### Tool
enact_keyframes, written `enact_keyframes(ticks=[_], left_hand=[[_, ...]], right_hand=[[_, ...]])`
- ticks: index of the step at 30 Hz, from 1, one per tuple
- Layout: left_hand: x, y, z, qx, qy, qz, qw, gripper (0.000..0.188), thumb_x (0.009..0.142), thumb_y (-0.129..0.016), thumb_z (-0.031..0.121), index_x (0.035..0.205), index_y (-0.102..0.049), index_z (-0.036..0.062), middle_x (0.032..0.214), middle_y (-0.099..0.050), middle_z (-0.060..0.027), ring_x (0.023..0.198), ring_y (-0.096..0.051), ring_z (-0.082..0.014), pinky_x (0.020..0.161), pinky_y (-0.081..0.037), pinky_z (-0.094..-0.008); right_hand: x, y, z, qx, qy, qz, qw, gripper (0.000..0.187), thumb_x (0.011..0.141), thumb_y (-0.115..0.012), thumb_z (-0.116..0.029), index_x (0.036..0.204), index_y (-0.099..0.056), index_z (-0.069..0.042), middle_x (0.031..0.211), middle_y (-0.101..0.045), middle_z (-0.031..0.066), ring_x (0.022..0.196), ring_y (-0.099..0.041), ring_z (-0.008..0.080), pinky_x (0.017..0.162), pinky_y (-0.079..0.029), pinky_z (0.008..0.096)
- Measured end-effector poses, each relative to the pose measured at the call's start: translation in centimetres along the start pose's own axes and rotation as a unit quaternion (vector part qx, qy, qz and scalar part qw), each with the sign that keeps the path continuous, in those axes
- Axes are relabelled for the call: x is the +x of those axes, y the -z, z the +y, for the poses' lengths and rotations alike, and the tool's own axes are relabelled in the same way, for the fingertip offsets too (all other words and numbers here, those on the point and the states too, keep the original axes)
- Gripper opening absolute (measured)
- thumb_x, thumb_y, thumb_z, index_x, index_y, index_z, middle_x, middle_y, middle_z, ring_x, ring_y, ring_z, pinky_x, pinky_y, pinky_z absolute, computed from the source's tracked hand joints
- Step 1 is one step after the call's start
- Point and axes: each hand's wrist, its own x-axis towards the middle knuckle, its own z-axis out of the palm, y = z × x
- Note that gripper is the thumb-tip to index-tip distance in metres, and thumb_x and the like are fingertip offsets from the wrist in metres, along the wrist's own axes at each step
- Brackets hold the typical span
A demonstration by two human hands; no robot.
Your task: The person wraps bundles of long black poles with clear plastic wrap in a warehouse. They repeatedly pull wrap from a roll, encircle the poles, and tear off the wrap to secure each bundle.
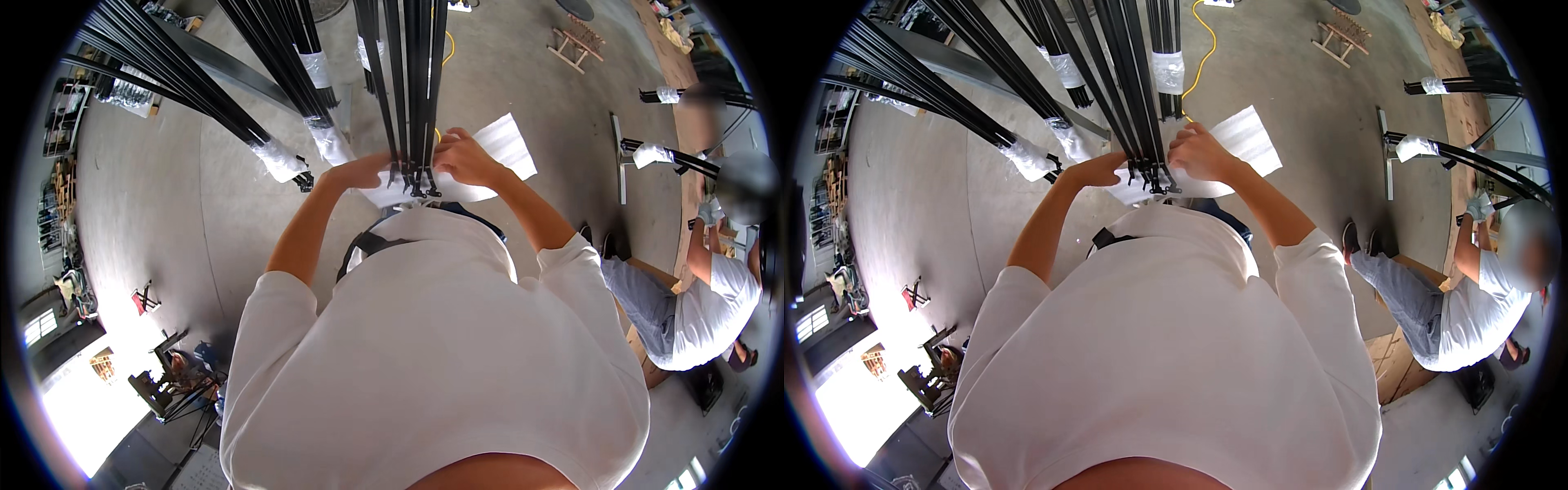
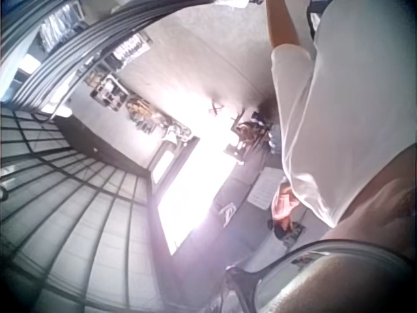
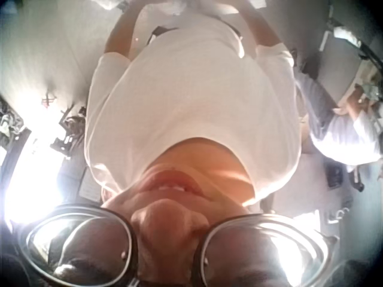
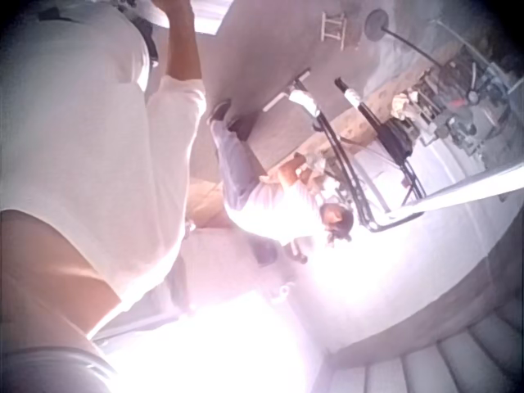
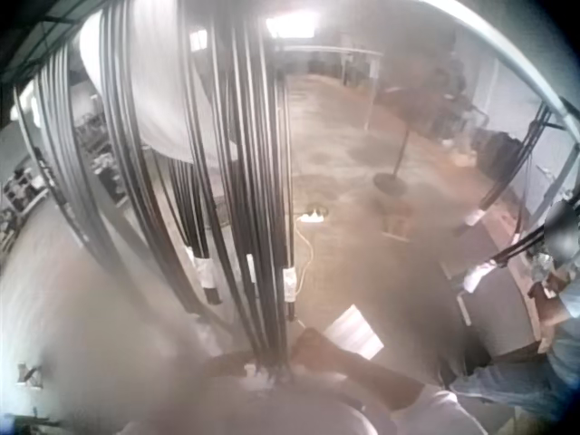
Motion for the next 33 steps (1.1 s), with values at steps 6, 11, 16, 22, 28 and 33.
enact_keyframes(ticks=[6,11,16,22,28,33], left_hand=[[0.5,-1.4,-0.6,0.125,-0.011,0.090,0.988,0.024,0.077,-0.051,0.003,0.101,-0.052,0.0039,0.096,-0.056,-0.0170,0.092,-0.051,-0.0351,0.077,-0.041,-0.0409],[0.6,-2.8,-1.5,0.144,-0.071,0.169,0.972,0.024,0.073,-0.047,-0.003,0.094,-0.055,0.0032,0.092,-0.056,-0.0168,0.088,-0.052,-0.0355,0.075,-0.042,-0.0417],[0.7,-3.7,-0.5,0.220,-0.101,0.272,0.931,0.031,0.062,-0.047,-0.008,0.090,-0.057,0.0018,0.095,-0.054,-0.0125,0.090,-0.050,-0.0320,0.075,-0.043,-0.0398],[1.4,-3.5,-1.4,0.305,-0.106,0.325,0.889,0.022,0.058,-0.052,-0.004,0.079,-0.054,0.0021,0.084,-0.048,-0.0093,0.083,-0.048,-0.0265,0.071,-0.044,-0.0350],[1.7,-3.6,-1.7,0.259,-0.090,0.331,0.903,0.020,0.059,-0.052,-0.004,0.077,-0.053,0.0024,0.081,-0.047,-0.0100,0.081,-0.050,-0.0275,0.071,-0.044,-0.0356],[2.0,-3.9,-0.9,0.213,-0.085,0.338,0.913,0.018,0.062,-0.051,-0.004,0.078,-0.053,0.0032,0.081,-0.047,-0.0103,0.078,-0.053,-0.0293,0.068,-0.045,-0.0381]], right_hand=[[0.7,0.9,-0.6,-0.014,-0.015,-0.023,1.000,0.009,0.068,-0.058,-0.002,0.066,-0.062,-0.010,0.081,-0.060,0.0006,0.089,-0.051,0.0176,0.096,-0.026,0.0404],[0.6,0.6,-0.4,0.027,-0.050,-0.048,0.997,0.012,0.071,-0.057,-0.002,0.077,-0.063,-0.010,0.086,-0.061,0.0022,0.092,-0.051,0.0197,0.097,-0.025,0.0425],[1.9,-0.4,-1.4,0.415,-0.185,0.009,0.891,0.023,0.075,-0.059,-0.008,0.098,-0.057,-0.005,0.088,-0.060,0.0074,0.094,-0.051,0.0188,0.090,-0.034,0.0358],[3.9,0.7,-2.3,0.401,-0.222,0.092,0.884,0.027,0.069,-0.066,-0.014,0.092,-0.060,0.000,0.081,-0.061,0.0108,0.072,-0.056,0.0165,0.067,-0.044,0.0286],[3.6,-0.8,-1.2,0.321,-0.241,0.111,0.909,0.027,0.064,-0.069,-0.016,0.082,-0.061,0.003,0.074,-0.061,0.0158,0.067,-0.057,0.0233,0.063,-0.045,0.0309],[3.5,-0.9,-0.7,0.336,-0.234,0.114,0.905,0.035,0.058,-0.073,-0.020,0.081,-0.060,0.002,0.075,-0.060,0.0203,0.071,-0.058,0.0342,0.064,-0.045,0.0360]])
